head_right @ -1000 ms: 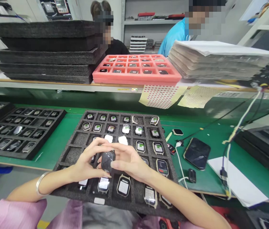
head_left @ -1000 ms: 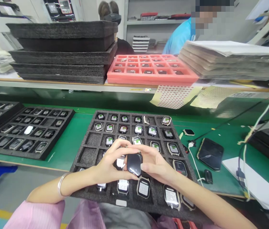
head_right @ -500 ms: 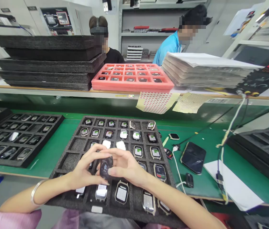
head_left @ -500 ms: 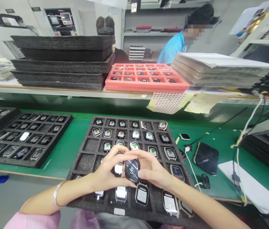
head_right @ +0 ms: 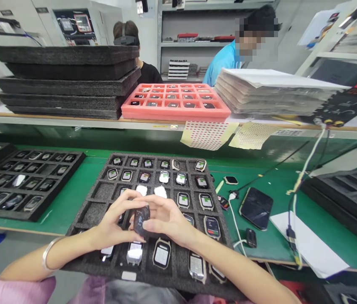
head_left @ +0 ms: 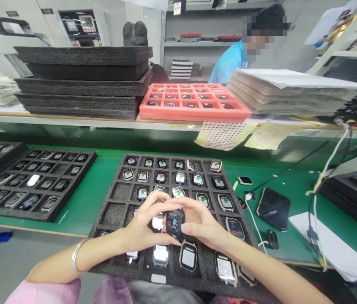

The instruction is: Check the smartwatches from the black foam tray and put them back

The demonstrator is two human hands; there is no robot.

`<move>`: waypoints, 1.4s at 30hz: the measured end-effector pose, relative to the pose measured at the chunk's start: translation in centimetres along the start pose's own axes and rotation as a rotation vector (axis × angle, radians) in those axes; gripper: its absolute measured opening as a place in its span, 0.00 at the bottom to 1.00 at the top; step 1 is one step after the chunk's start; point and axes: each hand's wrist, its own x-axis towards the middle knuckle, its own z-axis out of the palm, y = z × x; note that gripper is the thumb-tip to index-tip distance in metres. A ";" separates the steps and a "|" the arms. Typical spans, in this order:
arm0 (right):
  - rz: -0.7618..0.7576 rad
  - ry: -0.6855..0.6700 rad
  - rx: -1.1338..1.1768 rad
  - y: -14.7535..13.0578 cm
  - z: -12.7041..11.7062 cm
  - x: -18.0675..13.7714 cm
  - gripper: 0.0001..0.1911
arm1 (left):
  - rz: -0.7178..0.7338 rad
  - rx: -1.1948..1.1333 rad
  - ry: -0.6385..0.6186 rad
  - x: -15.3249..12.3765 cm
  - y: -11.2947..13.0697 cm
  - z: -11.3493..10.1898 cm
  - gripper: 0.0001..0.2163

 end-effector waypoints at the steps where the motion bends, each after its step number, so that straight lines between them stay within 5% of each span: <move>1: 0.001 -0.007 0.000 0.0 0.0 0.0 0.22 | -0.005 -0.002 -0.002 0.0 0.0 0.0 0.28; 42: 0.034 0.015 -0.027 -0.1 0.0 0.2 0.22 | -0.049 -0.013 0.010 -0.1 -0.4 0.1 0.28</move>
